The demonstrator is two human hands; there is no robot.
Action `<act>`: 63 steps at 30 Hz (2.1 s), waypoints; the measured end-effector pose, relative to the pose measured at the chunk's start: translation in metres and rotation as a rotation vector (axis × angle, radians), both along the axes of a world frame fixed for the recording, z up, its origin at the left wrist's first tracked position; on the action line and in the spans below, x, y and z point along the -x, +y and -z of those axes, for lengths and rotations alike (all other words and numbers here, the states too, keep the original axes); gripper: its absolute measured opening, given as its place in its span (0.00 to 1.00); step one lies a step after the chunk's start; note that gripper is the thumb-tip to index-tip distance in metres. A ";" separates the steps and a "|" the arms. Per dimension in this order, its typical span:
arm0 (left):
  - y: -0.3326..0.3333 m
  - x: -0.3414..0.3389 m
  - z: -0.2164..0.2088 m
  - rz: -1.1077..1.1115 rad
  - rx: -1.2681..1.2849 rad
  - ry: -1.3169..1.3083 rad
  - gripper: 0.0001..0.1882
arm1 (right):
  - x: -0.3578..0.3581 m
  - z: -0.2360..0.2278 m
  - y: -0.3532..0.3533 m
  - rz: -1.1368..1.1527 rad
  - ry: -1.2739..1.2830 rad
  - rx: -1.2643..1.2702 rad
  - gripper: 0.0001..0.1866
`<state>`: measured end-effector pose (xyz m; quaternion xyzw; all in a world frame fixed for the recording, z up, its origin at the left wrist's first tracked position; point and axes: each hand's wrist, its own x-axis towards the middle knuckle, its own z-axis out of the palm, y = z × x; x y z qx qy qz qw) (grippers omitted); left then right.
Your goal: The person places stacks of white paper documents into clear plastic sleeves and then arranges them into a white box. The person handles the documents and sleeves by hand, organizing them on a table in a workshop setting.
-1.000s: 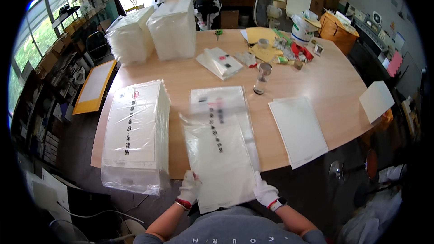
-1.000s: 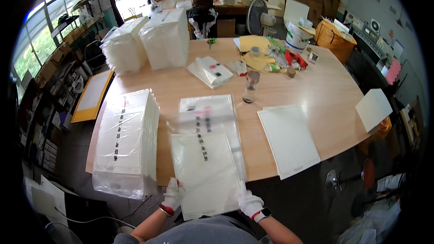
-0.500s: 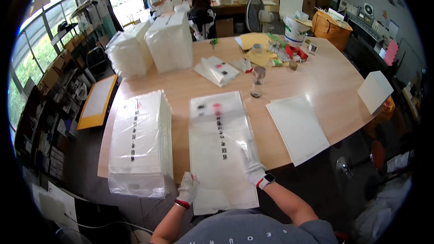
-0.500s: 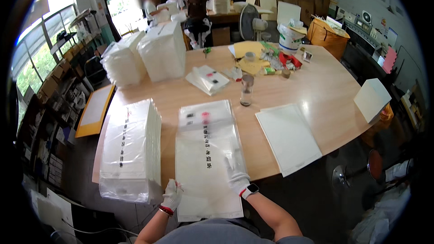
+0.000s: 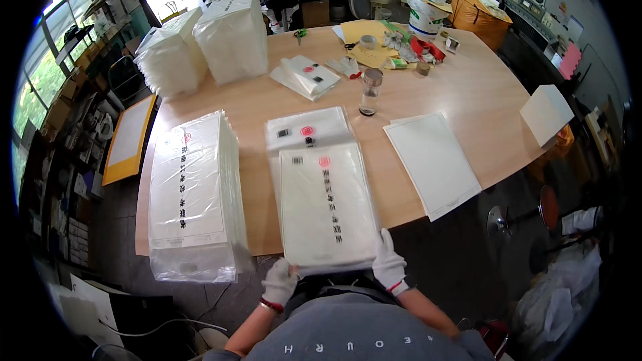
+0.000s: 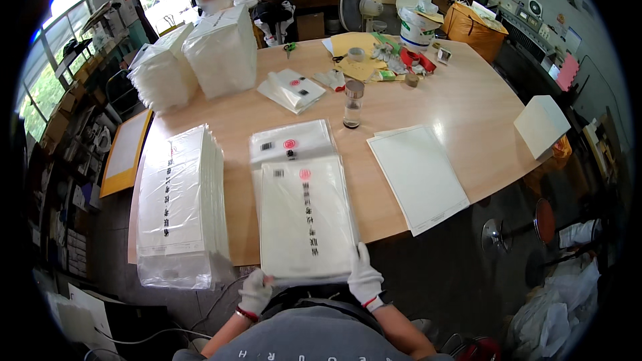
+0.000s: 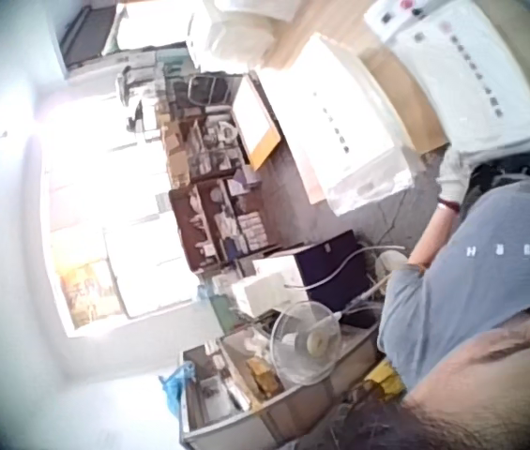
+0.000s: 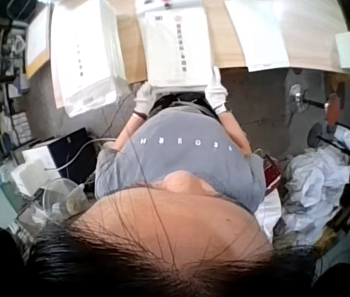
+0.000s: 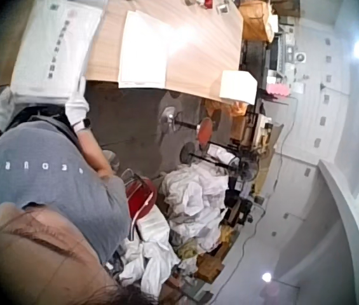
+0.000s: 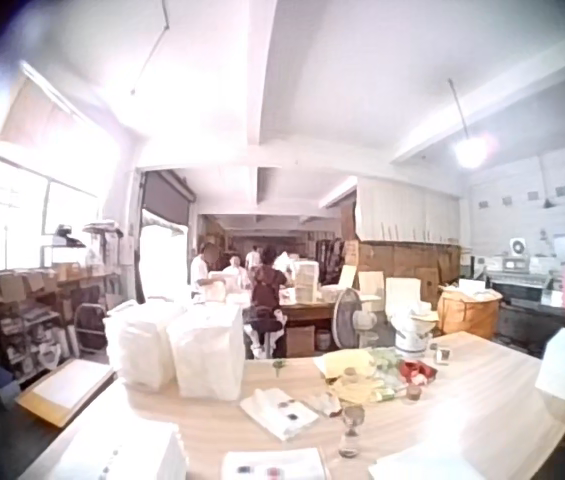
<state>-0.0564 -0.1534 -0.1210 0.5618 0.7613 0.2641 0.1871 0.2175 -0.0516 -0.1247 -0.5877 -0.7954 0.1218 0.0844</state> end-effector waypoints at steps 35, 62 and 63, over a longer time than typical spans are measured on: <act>-0.119 0.140 0.086 -0.820 0.535 -0.218 0.12 | 0.177 0.004 -0.021 -0.349 0.936 1.034 0.19; 0.219 0.032 0.086 0.108 -0.092 -0.817 0.09 | 0.117 0.037 0.103 0.335 1.183 0.687 0.09; 0.229 0.035 0.062 -0.129 -0.087 -1.355 0.09 | 0.098 0.046 0.106 0.298 0.833 0.505 0.10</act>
